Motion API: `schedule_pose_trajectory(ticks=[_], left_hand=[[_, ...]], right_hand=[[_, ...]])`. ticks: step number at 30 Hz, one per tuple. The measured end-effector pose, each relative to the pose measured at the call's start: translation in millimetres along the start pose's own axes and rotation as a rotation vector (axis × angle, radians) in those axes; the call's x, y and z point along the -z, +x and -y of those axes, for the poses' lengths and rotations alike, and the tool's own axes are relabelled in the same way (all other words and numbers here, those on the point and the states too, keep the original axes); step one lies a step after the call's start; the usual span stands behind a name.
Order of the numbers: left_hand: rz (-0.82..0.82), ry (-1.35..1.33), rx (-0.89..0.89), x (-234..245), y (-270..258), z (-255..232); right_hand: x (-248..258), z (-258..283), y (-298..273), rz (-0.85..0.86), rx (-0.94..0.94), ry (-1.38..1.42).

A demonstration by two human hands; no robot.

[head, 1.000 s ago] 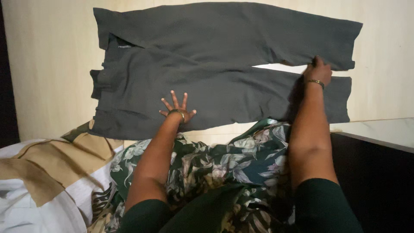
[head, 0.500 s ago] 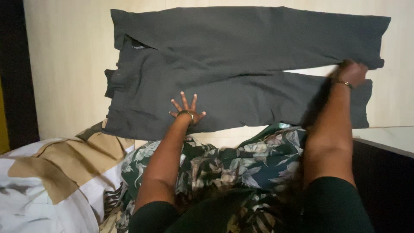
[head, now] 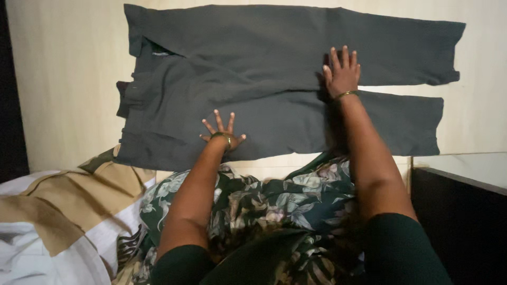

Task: The person folds a pair of grey trousers on the floor by smoothing them out, aligning the legs, and folding them into a rectangle.

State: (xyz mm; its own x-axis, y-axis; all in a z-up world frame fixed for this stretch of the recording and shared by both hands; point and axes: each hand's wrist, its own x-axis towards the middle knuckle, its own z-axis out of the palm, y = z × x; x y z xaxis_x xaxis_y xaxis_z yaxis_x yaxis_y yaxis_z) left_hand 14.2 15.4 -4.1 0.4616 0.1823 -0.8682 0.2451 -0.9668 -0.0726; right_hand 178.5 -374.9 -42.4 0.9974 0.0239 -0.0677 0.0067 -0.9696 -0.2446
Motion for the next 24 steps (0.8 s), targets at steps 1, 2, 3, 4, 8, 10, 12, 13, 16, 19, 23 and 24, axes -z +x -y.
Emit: schedule_pose_trajectory(ticks=[1,2,3,4,8,10,12,13,16,19,23,24], left_hand=[[-0.003,-0.002,0.003,-1.0,0.0,-0.5],[-0.012,-0.007,0.003,-2.1,0.0,-0.1],[-0.020,-0.013,0.002,-3.1,0.0,0.0],[-0.029,-0.019,0.000,-3.0,0.1,0.5],[-0.018,-0.005,0.000,-0.5,0.5,0.5],[-0.011,0.004,0.006,-0.2,-0.3,0.5],[0.003,0.008,0.008,2.9,0.1,0.2],[0.010,0.009,0.010,3.7,-0.5,0.3],[-0.027,-0.013,0.009,1.4,-4.0,-1.0],[-0.027,-0.001,-0.004,3.3,-5.4,-0.1],[-0.053,0.002,-0.018,4.9,-14.4,0.5],[-0.054,0.010,-0.014,6.5,-16.2,0.3]], right_hand=[[3.5,8.9,-3.5,0.143,-0.067,-0.009],[8.8,9.3,-8.7,0.154,-0.076,-0.072],[15.9,2.0,-13.4,0.164,-0.084,-0.136],[22.7,-7.9,-15.1,0.173,-0.094,-0.200],[44.2,-57.2,-15.6,0.148,-0.341,-0.189],[53.1,-81.3,-23.8,0.145,-0.506,-0.147],[56.9,-101.4,-28.2,0.140,-0.644,-0.148],[59.5,-113.3,-30.4,0.137,-0.712,-0.147],[63.8,-142.5,-31.5,0.032,-0.718,-0.129],[68.8,-161.3,-38.8,-0.101,-0.591,-0.016],[55.4,-158.1,-59.7,-0.115,-0.293,0.053],[48.8,-148.2,-64.5,-0.169,-0.182,0.012]])
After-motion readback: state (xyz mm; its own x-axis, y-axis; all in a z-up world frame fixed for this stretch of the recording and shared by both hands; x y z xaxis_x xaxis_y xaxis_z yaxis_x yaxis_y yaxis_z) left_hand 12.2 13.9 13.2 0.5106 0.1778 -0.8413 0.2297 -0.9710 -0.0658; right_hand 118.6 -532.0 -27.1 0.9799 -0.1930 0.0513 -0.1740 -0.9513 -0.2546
